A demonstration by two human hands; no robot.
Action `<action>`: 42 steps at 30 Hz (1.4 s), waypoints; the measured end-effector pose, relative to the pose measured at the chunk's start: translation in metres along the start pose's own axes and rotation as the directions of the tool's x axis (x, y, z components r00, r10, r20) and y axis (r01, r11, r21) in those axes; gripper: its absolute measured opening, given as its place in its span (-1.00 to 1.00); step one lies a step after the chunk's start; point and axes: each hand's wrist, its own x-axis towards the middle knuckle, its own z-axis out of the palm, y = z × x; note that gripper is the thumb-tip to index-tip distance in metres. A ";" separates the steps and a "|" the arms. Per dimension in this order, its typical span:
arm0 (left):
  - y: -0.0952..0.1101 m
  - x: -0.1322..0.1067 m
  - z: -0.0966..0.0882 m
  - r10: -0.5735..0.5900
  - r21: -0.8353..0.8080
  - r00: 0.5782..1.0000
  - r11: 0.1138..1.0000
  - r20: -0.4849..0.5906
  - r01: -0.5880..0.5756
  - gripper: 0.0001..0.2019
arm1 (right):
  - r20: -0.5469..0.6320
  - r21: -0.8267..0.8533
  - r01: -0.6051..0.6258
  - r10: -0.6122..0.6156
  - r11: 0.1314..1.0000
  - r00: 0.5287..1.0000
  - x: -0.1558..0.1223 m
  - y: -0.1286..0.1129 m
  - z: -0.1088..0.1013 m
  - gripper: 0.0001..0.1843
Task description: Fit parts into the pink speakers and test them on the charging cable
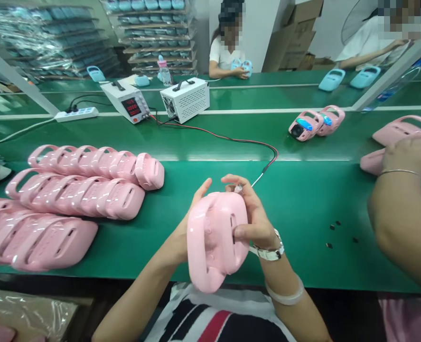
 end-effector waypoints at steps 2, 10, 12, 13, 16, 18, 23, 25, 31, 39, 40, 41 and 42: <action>0.002 0.000 0.000 -0.118 -0.189 0.992 0.974 0.054 0.126 -0.14 | -0.072 -0.009 -0.004 0.003 1.000 0.997 -0.001 0.003 0.004 -0.23; -0.011 -0.002 -0.014 0.409 0.240 0.842 0.909 -0.351 -0.341 -0.21 | -0.321 -0.334 0.079 -0.192 0.939 0.928 -0.013 -0.009 0.023 -0.91; -0.012 -0.002 -0.017 0.468 0.326 0.823 0.871 -0.322 -0.368 -0.22 | -0.237 -0.385 0.068 -0.169 0.921 0.957 -0.013 -0.014 0.026 -0.89; -0.012 -0.002 -0.019 0.486 0.358 0.815 0.856 -0.315 -0.372 -0.23 | -0.214 -0.402 0.056 -0.153 0.914 0.965 -0.013 -0.015 0.027 -0.88; -0.010 -0.002 -0.022 0.526 0.433 0.797 0.818 -0.297 -0.378 -0.28 | -0.153 -0.427 0.020 -0.094 0.904 0.984 -0.012 -0.014 0.027 -0.83; -0.011 -0.002 -0.024 0.544 0.443 0.795 0.803 -0.269 -0.399 -0.27 | -0.112 -0.459 0.022 -0.083 0.888 0.990 -0.013 -0.010 0.027 -0.82; -0.016 -0.002 -0.028 0.494 0.399 0.834 0.836 -0.247 -0.377 -0.27 | -0.046 -0.605 0.115 -0.179 0.788 0.983 -0.016 -0.003 0.025 -0.78; -0.018 -0.002 -0.030 0.465 0.403 0.849 0.848 -0.253 -0.344 -0.28 | -0.105 -0.652 0.101 -0.221 0.751 0.970 -0.019 -0.004 0.017 -0.77; -0.032 0.012 -0.043 0.419 0.457 0.837 0.857 -0.351 -0.238 -0.27 | -0.703 -0.257 -0.125 -0.097 0.958 0.704 -0.055 -0.010 -0.051 -0.59; -0.085 0.041 -0.064 0.262 0.127 0.870 0.965 -0.419 -0.230 -0.31 | -0.958 -0.212 -0.279 -0.143 0.936 0.248 -0.123 0.001 -0.123 -0.33; -0.094 0.044 -0.065 0.226 0.053 0.876 0.973 -0.427 -0.225 -0.32 | -0.959 -0.218 -0.299 -0.147 0.929 0.244 -0.125 0.001 -0.125 -0.32; -0.102 0.046 -0.066 0.177 -0.022 0.884 0.978 -0.433 -0.206 -0.32 | -0.958 -0.223 -0.316 -0.147 0.922 0.247 -0.126 0.000 -0.125 -0.32; -0.109 0.048 -0.066 0.118 -0.098 0.891 0.979 -0.439 -0.178 -0.33 | -0.955 -0.226 -0.329 -0.142 0.917 0.260 -0.125 -0.001 -0.123 -0.32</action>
